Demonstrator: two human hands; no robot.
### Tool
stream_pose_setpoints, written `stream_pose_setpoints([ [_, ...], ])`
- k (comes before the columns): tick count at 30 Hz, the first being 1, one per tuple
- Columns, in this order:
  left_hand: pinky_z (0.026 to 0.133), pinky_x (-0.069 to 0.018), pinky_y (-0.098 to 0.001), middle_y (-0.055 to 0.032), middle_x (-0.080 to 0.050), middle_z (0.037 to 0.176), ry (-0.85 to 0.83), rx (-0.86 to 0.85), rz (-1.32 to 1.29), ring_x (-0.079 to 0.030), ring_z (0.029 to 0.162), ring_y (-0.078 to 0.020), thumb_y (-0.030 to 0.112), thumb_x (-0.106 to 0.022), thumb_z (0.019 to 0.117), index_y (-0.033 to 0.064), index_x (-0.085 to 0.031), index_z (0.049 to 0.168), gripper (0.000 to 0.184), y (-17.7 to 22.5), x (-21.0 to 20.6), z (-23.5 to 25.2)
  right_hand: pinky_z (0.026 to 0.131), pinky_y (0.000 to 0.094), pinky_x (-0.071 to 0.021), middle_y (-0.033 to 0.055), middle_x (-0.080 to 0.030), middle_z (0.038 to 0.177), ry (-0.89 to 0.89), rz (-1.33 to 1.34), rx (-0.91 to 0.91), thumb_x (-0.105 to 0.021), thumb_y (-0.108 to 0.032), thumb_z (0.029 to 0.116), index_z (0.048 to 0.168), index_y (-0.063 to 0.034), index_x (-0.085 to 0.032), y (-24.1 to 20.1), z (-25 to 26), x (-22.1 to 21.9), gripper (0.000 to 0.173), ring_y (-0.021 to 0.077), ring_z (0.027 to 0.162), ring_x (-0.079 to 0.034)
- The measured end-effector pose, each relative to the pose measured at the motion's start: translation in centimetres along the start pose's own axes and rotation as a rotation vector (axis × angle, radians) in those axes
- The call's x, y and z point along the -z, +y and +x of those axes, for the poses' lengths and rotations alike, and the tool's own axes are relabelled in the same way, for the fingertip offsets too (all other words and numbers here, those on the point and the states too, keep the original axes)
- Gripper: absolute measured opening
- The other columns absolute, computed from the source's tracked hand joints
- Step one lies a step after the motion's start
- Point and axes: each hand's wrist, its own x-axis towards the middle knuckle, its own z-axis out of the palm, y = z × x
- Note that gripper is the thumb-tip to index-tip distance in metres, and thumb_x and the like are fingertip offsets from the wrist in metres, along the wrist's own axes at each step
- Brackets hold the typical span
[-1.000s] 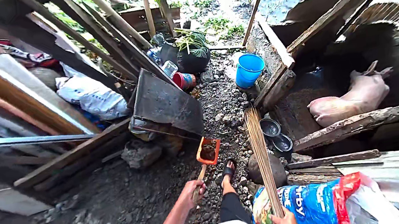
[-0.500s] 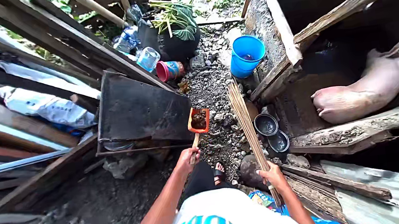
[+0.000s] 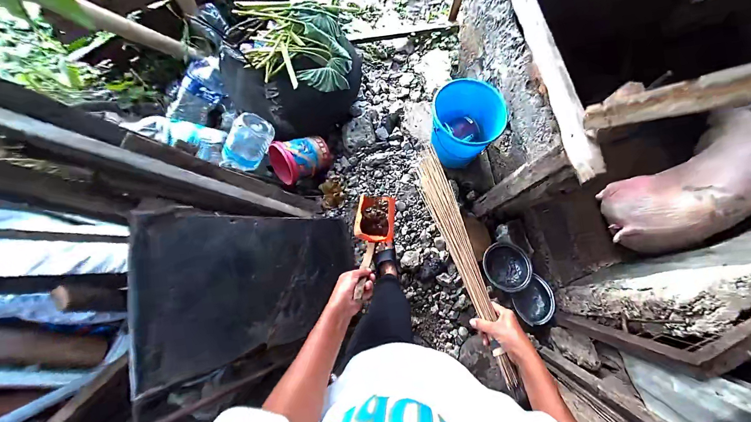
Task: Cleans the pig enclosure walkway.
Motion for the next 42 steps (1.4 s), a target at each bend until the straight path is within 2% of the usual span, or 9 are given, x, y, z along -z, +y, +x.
stream_pose_setpoints([
  [13, 0.04, -0.0389, -0.0153, -0.0033, -0.059, 0.071, 0.071, 0.077, 0.14, -0.05, 0.046, -0.0037, 0.005, -0.046, 0.1029, 0.003, -0.053, 0.104, 0.008, 19.6, -6.9, 8.4, 0.043, 0.0279, -0.0515, 0.01, -0.061, 0.065, -0.041, 0.196, -0.079, -0.074, 0.004, 0.0886, 0.124, 0.0077, -0.055, -20.2, 15.1, -2.4, 0.041, 0.014, 0.045, -0.056],
  [19, 0.039, -0.0392, -0.0157, -0.0037, -0.06, 0.069, 0.066, 0.037, 0.099, -0.051, 0.046, -0.0044, 0.005, -0.046, 0.1028, 0.0036, -0.054, 0.101, 0.008, 27.3, -12.0, 14.1, 0.043, 0.0272, -0.0521, 0.0101, -0.063, 0.065, -0.065, 0.177, -0.076, -0.074, 0.003, 0.0884, 0.122, 0.007, -0.055, -28.3, 21.1, -1.5, 0.039, 0.0139, 0.045, -0.058],
  [26, 0.039, -0.0402, -0.0155, -0.0039, -0.059, 0.069, 0.054, 0.041, 0.118, -0.051, 0.045, -0.0045, 0.005, -0.046, 0.1033, 0.0028, -0.053, 0.102, 0.008, 38.0, -19.7, 21.0, 0.042, 0.0276, -0.0511, 0.0106, -0.063, 0.065, -0.059, 0.188, -0.065, -0.075, 0.004, 0.0881, 0.123, 0.0075, -0.055, -38.0, 32.6, 0.3, 0.04, 0.014, 0.044, -0.057],
  [28, 0.039, -0.0413, -0.017, -0.0047, -0.059, 0.07, 0.054, 0.014, 0.174, -0.052, 0.045, -0.0059, 0.003, -0.048, 0.1023, 0.0039, -0.051, 0.114, 0.012, 40.7, -22.0, 22.9, 0.043, 0.0278, -0.0519, 0.0109, -0.063, 0.066, -0.048, 0.189, -0.066, -0.075, 0.005, 0.0878, 0.123, 0.0073, -0.055, -40.8, 35.1, 1.1, 0.04, 0.0143, 0.045, -0.057],
  [30, 0.041, -0.043, -0.0201, -0.006, -0.058, 0.077, 0.005, -0.039, 0.245, -0.053, 0.049, -0.0086, 0.001, -0.049, 0.1018, 0.0081, -0.038, 0.145, 0.045, 43.4, -24.4, 24.8, 0.043, 0.0279, -0.0521, 0.0105, -0.062, 0.064, -0.032, 0.192, -0.051, -0.075, 0.004, 0.0875, 0.122, 0.0074, -0.055, -43.6, 37.4, 2.1, 0.04, 0.0145, 0.045, -0.057],
  [31, 0.043, -0.0434, -0.0211, -0.0062, -0.06, 0.081, -0.019, -0.064, 0.289, -0.053, 0.051, -0.0091, 0.002, -0.049, 0.1018, 0.0081, -0.038, 0.151, 0.051, 44.7, -25.4, 25.6, 0.043, 0.0277, -0.0523, 0.0099, -0.062, 0.064, -0.025, 0.182, -0.042, -0.075, 0.004, 0.0874, 0.121, 0.0071, -0.055, -44.8, 38.3, 2.6, 0.039, 0.0141, 0.045, -0.058],
  [33, 0.045, -0.0443, -0.0217, -0.0058, -0.064, 0.083, -0.046, -0.145, 0.353, -0.054, 0.052, -0.009, 0.005, -0.048, 0.102, 0.0018, -0.058, 0.129, 0.029, 47.6, -27.5, 27.0, 0.044, 0.028, -0.0522, 0.0097, -0.062, 0.065, -0.009, 0.171, -0.028, -0.075, 0.004, 0.0874, 0.121, 0.0075, -0.055, -47.0, 39.8, 3.3, 0.039, 0.0139, 0.045, -0.057],
  [36, 0.046, -0.0478, -0.023, -0.0042, -0.063, 0.071, -0.089, -0.273, 0.411, -0.056, 0.05, -0.0098, 0.014, -0.042, 0.1061, 0.001, -0.062, 0.103, 0.024, 52.2, -30.3, 30.2, 0.043, 0.0272, -0.0517, 0.0093, -0.061, 0.065, 0.026, 0.168, -0.037, -0.075, 0.004, 0.0871, 0.123, 0.0074, -0.054, -49.5, 41.9, 4.0, 0.042, 0.0133, 0.044, -0.056],
  [42, 0.046, -0.0473, -0.0236, -0.0032, -0.062, 0.068, -0.169, -0.452, 0.558, -0.054, 0.047, -0.0098, 0.048, -0.018, 0.112, 0.0059, -0.061, 0.106, 0.06, 61.8, -34.3, 37.2, 0.043, 0.0277, -0.0516, 0.0106, -0.062, 0.066, 0.073, 0.166, -0.071, -0.076, 0.004, 0.0873, 0.123, 0.0073, -0.055, -54.0, 46.7, 3.4, 0.042, 0.0138, 0.044, -0.056],
])
